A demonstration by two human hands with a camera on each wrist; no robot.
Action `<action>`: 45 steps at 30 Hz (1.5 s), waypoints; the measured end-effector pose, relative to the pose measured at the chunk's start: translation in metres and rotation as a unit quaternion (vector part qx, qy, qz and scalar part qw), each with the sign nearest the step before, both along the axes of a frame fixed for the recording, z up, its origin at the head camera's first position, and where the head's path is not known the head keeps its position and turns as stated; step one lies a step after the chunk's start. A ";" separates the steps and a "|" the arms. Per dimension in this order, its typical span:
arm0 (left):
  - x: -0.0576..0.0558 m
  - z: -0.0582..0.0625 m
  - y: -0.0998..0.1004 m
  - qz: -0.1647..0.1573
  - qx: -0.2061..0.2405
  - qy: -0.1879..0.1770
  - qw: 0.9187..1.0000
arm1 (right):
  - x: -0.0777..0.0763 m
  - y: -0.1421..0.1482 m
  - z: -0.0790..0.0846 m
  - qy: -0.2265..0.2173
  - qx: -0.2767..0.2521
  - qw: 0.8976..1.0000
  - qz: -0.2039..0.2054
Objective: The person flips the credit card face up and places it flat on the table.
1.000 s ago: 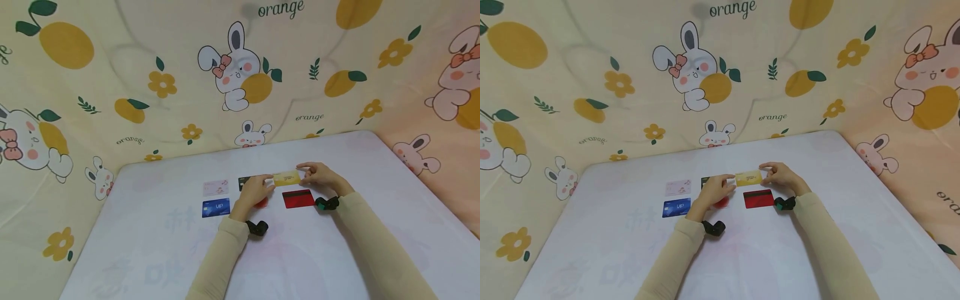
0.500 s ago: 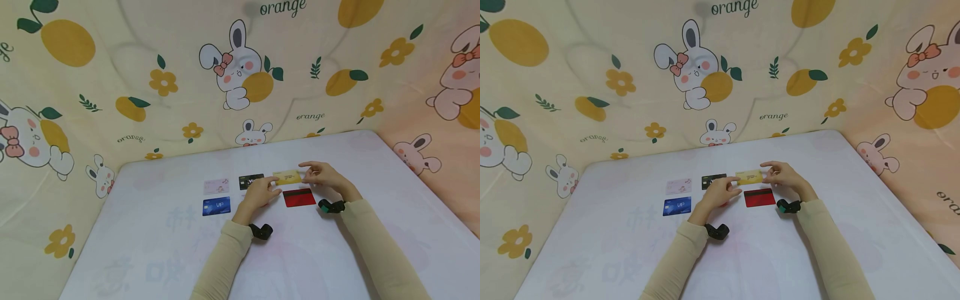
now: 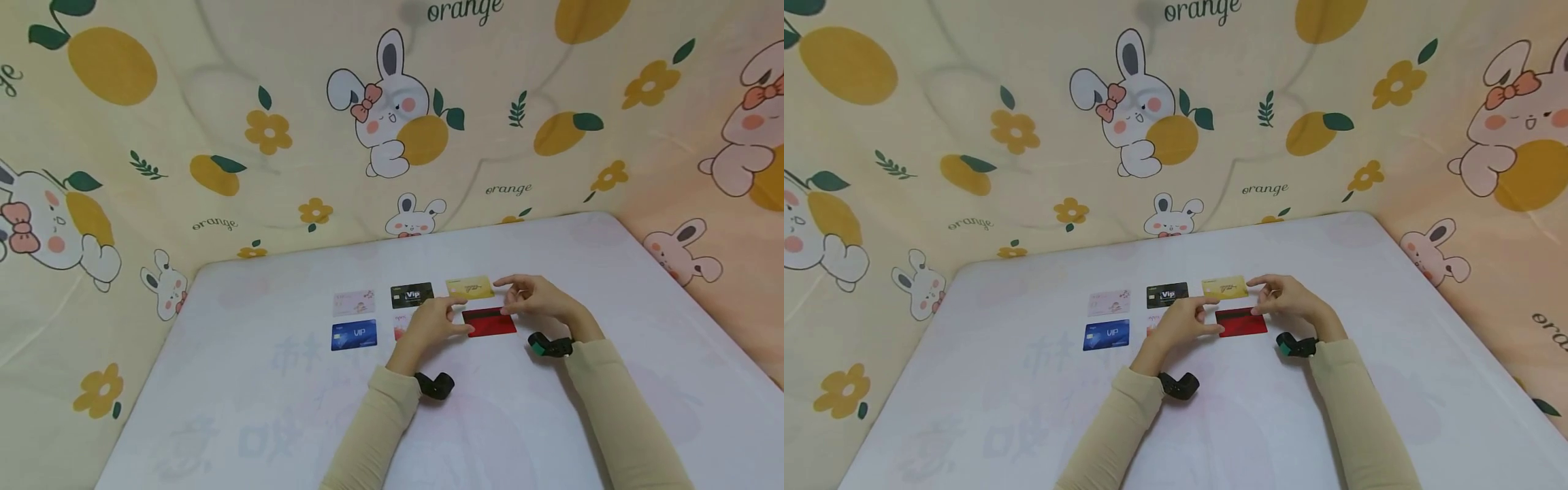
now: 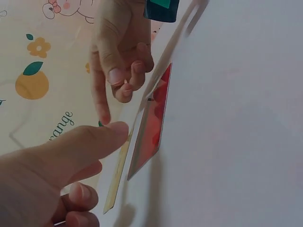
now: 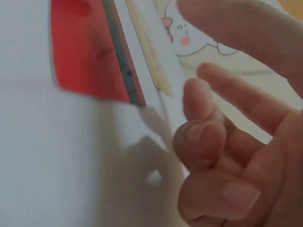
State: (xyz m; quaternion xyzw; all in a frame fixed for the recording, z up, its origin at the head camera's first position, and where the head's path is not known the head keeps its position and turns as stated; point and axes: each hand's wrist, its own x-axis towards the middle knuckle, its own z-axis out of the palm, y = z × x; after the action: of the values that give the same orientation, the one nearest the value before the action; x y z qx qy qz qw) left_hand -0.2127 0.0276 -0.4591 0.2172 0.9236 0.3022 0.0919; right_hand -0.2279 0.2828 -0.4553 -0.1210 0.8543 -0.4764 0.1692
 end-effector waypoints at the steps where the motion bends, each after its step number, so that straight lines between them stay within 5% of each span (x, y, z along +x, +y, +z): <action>1: 0.000 0.000 0.001 0.001 -0.003 -0.001 1.000 | 0.002 0.001 0.000 0.001 0.002 1.000 0.005; 14: 0.007 -0.004 0.008 0.027 -0.085 0.008 0.996 | 0.011 0.010 -0.006 0.000 0.024 0.999 0.039; 36: 0.008 -0.006 0.009 0.027 -0.100 0.018 0.994 | 0.011 0.003 -0.009 0.007 0.068 0.997 0.042; 45: 0.008 -0.005 0.009 0.015 -0.111 0.030 0.993 | 0.012 0.002 -0.006 0.012 0.040 0.997 0.057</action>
State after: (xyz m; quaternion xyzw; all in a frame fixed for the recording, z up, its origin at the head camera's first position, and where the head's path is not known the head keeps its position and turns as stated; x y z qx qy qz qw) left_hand -0.2043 0.0370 -0.4636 0.2010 0.9568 0.1929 0.0834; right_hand -0.2156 0.2848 -0.4615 -0.1684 0.8664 -0.4296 0.1910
